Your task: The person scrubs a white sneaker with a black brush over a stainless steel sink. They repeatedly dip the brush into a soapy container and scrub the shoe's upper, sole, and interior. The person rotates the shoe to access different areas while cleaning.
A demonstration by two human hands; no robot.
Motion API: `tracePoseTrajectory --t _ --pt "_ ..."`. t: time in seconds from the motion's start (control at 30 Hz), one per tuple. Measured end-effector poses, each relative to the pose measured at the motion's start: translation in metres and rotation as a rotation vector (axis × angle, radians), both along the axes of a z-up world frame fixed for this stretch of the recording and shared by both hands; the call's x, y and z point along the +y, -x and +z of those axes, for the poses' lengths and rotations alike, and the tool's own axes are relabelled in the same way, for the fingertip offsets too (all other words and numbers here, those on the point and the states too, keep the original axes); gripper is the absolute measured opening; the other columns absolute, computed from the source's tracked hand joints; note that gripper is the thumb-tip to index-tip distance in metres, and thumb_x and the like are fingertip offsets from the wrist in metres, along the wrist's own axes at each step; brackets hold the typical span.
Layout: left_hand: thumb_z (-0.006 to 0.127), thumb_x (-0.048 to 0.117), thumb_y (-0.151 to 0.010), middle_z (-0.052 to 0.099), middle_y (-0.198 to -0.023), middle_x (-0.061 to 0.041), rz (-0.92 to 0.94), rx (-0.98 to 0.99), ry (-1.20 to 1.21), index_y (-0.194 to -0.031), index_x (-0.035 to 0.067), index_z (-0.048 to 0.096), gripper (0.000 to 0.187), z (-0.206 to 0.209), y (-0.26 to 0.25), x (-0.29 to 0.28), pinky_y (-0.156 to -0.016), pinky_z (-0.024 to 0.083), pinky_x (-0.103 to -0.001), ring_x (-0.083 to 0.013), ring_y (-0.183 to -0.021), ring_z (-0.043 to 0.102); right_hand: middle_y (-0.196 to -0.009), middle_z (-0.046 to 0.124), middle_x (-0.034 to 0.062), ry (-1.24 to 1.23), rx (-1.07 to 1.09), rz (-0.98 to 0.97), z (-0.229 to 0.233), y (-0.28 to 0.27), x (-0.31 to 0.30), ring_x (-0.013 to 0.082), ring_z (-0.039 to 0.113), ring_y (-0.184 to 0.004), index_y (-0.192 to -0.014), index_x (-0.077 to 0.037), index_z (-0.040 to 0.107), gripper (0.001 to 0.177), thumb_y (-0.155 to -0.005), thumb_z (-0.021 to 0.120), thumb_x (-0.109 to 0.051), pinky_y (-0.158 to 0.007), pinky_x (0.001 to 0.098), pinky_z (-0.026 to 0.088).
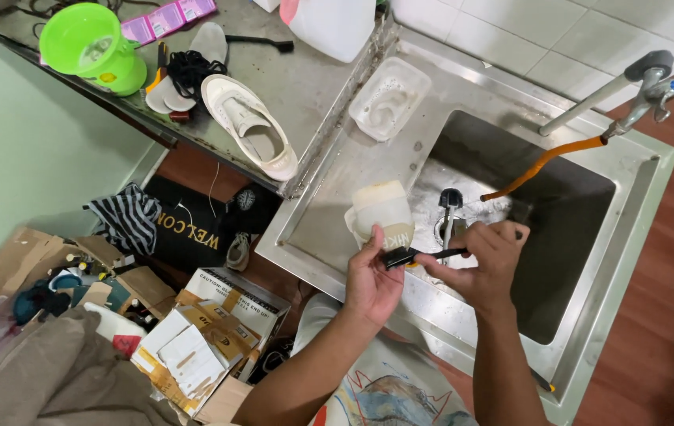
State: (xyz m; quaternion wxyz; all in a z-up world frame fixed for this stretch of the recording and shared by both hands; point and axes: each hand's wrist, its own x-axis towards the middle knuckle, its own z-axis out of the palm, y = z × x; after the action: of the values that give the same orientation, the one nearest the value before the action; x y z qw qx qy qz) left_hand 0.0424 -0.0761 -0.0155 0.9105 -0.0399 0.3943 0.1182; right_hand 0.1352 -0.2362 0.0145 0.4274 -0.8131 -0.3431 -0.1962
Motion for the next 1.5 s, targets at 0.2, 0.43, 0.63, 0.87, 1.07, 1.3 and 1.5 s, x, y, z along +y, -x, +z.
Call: tracePoseTrajectory --t 0.2,0.43,0.63,0.87,1.07,1.3,1.5 --pt "0.092 0.019 -0.090 0.067 -0.073 0.001 -0.017 -0.004 -0.005 -0.077 0.012 0.070 0.027 0.054 0.000 0.003 -0.083 0.065 -0.029 -0.0130 -0.071 0.071 -0.064 0.051 -0.0010 0.028 -0.031 -0.017 0.007 0.005 -0.003 0.0253 0.046 -0.076 -0.075 -0.018 0.062 0.049 -0.076 0.100 -0.048 -0.103 0.0411 0.034" --pt "0.088 0.019 -0.094 0.074 -0.081 -0.003 -0.032 -0.015 -0.036 -0.086 0.009 0.074 0.018 0.078 -0.001 0.007 -0.081 0.064 -0.028 -0.0132 -0.076 0.074 -0.063 0.052 -0.0018 -0.038 0.024 -0.004 -0.013 0.006 -0.008 0.0244 0.045 -0.075 -0.074 -0.019 0.064 0.047 -0.076 0.099 -0.049 -0.102 0.0410 0.035" --pt "0.088 0.024 -0.094 0.078 -0.094 -0.001 -0.044 -0.029 -0.067 -0.100 0.010 0.078 0.018 0.052 0.001 0.007 -0.086 0.062 -0.026 -0.0105 -0.085 0.075 -0.062 0.058 -0.0027 -0.085 0.090 -0.025 -0.028 -0.004 -0.022 0.0243 0.054 -0.070 -0.076 -0.017 0.065 0.046 -0.074 0.102 -0.044 -0.097 0.0360 0.039" --pt "0.088 0.021 -0.094 0.078 -0.090 -0.001 -0.069 -0.011 -0.048 -0.090 0.011 0.078 0.015 0.040 0.007 -0.001 -0.098 0.062 -0.032 -0.0145 -0.089 0.077 -0.065 0.052 0.0002 0.023 -0.041 -0.110 -0.010 0.004 -0.021 0.0270 0.048 -0.080 -0.078 -0.016 0.065 0.047 -0.080 0.100 -0.047 -0.109 0.0427 0.033" --pt "0.089 0.016 -0.093 0.074 -0.081 -0.002 -0.051 -0.013 -0.032 -0.085 0.010 0.076 0.016 -0.046 0.011 -0.010 -0.096 0.066 -0.034 -0.0188 -0.082 0.077 -0.065 0.054 0.0046 0.136 -0.078 -0.046 0.026 0.008 -0.018 0.0283 0.046 -0.077 -0.078 -0.013 0.070 0.042 -0.081 0.098 -0.043 -0.104 0.0449 0.035" --pt "0.090 0.019 -0.091 0.072 -0.072 -0.001 -0.099 -0.012 -0.077 -0.074 0.014 0.071 0.026 0.036 0.011 -0.006 -0.092 0.066 -0.035 -0.0170 -0.076 0.077 -0.062 0.054 -0.0006 0.165 -0.018 -0.036 0.001 -0.002 -0.030 0.0252 0.046 -0.077 -0.074 -0.017 0.070 0.046 -0.078 0.096 -0.054 -0.100 0.0443 0.035" --pt "0.089 0.018 -0.091 0.073 -0.081 -0.002 -0.084 -0.028 -0.067 -0.082 0.012 0.072 0.019 0.063 0.010 0.000 -0.092 0.065 -0.035 -0.0168 -0.081 0.076 -0.061 0.054 -0.0010 0.098 0.059 -0.041 -0.002 -0.006 -0.030 0.0242 0.048 -0.074 -0.075 -0.017 0.068 0.045 -0.074 0.100 -0.049 -0.095 0.0388 0.039"
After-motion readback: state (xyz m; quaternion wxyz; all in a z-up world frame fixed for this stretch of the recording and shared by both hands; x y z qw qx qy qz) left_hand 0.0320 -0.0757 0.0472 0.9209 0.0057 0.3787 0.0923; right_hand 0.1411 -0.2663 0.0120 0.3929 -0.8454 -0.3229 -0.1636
